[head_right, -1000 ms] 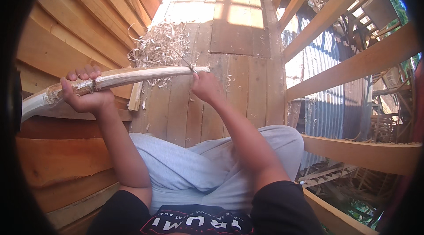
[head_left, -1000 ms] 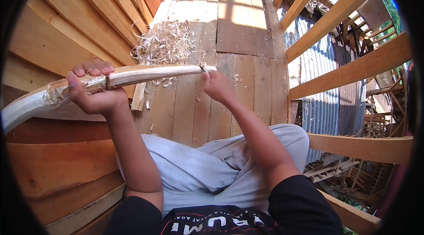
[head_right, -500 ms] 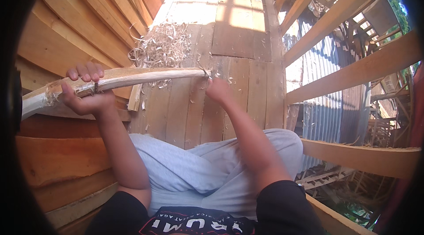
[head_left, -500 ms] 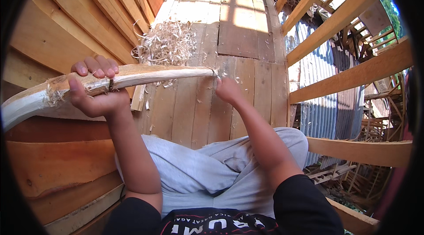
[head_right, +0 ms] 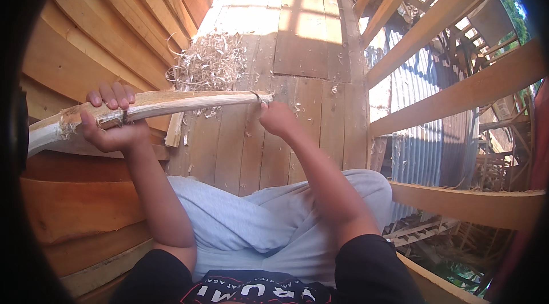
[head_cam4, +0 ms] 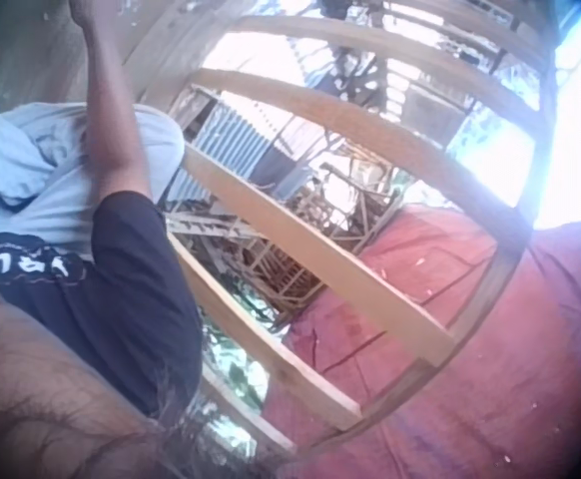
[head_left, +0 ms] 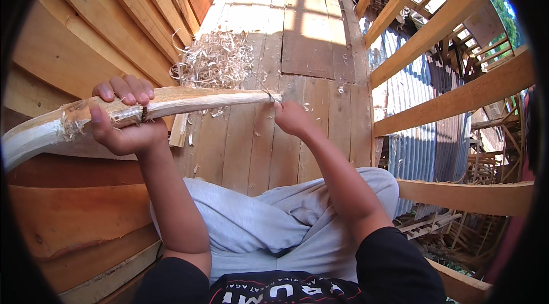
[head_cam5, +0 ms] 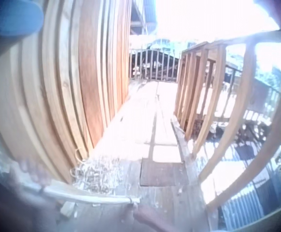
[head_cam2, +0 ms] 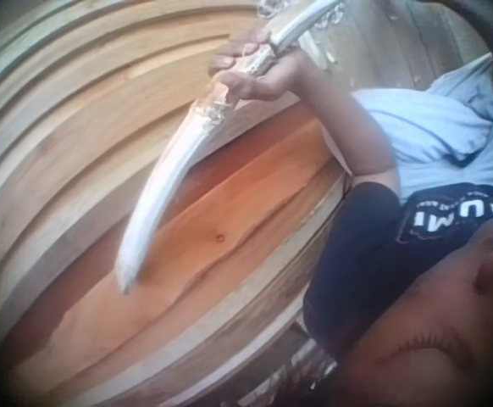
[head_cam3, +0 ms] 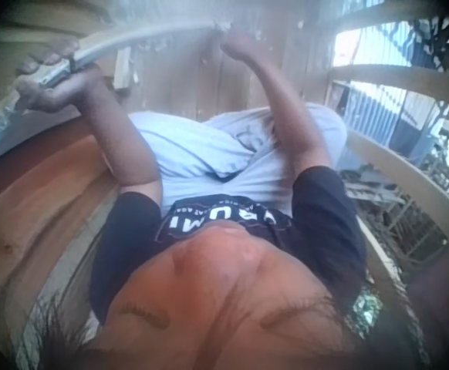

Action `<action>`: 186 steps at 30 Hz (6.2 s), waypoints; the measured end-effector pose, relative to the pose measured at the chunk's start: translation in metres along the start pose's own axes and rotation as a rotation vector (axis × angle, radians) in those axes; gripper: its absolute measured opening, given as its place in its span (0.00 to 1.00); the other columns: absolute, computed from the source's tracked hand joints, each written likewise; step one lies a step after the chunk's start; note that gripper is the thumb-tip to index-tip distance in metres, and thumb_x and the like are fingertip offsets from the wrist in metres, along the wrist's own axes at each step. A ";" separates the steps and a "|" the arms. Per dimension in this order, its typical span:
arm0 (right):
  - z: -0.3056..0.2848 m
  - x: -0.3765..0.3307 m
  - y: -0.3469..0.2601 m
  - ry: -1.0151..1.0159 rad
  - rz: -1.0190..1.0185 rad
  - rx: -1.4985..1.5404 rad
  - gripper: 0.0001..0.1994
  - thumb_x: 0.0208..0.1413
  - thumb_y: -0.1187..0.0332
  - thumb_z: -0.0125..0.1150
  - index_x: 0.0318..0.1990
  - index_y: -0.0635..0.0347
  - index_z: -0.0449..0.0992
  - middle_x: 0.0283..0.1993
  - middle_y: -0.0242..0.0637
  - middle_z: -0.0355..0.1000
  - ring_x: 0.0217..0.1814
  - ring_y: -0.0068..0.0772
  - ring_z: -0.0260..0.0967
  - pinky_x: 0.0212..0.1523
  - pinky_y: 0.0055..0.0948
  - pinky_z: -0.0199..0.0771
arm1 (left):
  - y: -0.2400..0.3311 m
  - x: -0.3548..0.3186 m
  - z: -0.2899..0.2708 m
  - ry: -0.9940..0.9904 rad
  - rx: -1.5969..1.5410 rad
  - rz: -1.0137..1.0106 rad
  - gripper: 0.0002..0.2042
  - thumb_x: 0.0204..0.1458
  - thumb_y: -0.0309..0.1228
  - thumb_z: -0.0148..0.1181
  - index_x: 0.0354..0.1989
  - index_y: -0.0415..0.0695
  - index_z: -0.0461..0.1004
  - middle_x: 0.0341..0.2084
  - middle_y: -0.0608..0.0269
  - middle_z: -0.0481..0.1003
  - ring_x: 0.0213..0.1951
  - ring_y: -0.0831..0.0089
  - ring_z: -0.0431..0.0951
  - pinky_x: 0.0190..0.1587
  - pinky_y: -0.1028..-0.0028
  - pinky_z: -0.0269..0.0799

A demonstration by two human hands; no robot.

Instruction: The person sits cross-legged on a wooden floor and uses a knife to carve a long, curved piece of wood. They repeatedly shave thin layers from the surface, rotating the wood to work on different sides.

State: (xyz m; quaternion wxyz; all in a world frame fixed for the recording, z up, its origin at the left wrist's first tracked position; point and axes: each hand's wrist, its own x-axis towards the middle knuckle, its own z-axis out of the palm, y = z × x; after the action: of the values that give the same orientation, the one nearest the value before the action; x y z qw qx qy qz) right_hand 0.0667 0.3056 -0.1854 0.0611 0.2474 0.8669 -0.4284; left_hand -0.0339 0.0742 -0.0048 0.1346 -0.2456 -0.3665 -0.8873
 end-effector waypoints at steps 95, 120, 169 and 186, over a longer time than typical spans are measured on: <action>-0.005 -0.043 -0.079 0.023 -0.142 -0.036 0.21 0.60 0.60 0.42 0.28 0.71 0.73 0.31 0.59 0.72 0.36 0.60 0.70 0.40 0.49 0.68 | 0.001 -0.002 -0.008 -0.092 -0.053 -0.024 0.17 0.44 0.49 0.54 0.27 0.49 0.60 0.18 0.68 0.60 0.19 0.76 0.61 0.26 0.76 0.59; -0.002 -0.047 -0.082 0.009 -0.172 -0.005 0.23 0.62 0.59 0.38 0.32 0.73 0.73 0.34 0.63 0.70 0.40 0.64 0.67 0.45 0.50 0.66 | 0.001 -0.001 -0.007 -0.084 -0.036 -0.017 0.17 0.46 0.50 0.54 0.27 0.49 0.60 0.17 0.68 0.60 0.19 0.76 0.61 0.26 0.76 0.59; -0.009 -0.034 -0.073 -0.054 -0.090 -0.051 0.23 0.61 0.59 0.39 0.33 0.74 0.74 0.36 0.63 0.71 0.42 0.63 0.69 0.46 0.49 0.68 | 0.000 0.000 -0.003 -0.022 0.003 -0.005 0.17 0.45 0.49 0.53 0.27 0.49 0.60 0.17 0.69 0.59 0.19 0.77 0.59 0.26 0.76 0.58; 0.010 -0.003 -0.006 0.040 0.059 -0.098 0.23 0.61 0.60 0.40 0.33 0.76 0.73 0.35 0.65 0.71 0.38 0.63 0.70 0.44 0.51 0.69 | -0.002 0.000 -0.002 -0.079 -0.034 -0.009 0.17 0.47 0.50 0.53 0.28 0.49 0.61 0.17 0.68 0.61 0.18 0.76 0.61 0.25 0.75 0.60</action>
State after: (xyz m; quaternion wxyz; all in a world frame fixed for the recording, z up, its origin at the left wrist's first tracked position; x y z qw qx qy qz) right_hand 0.0649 0.2935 -0.1867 0.0685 0.2783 0.8803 -0.3782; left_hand -0.0355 0.0740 -0.0077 0.1120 -0.2814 -0.3574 -0.8835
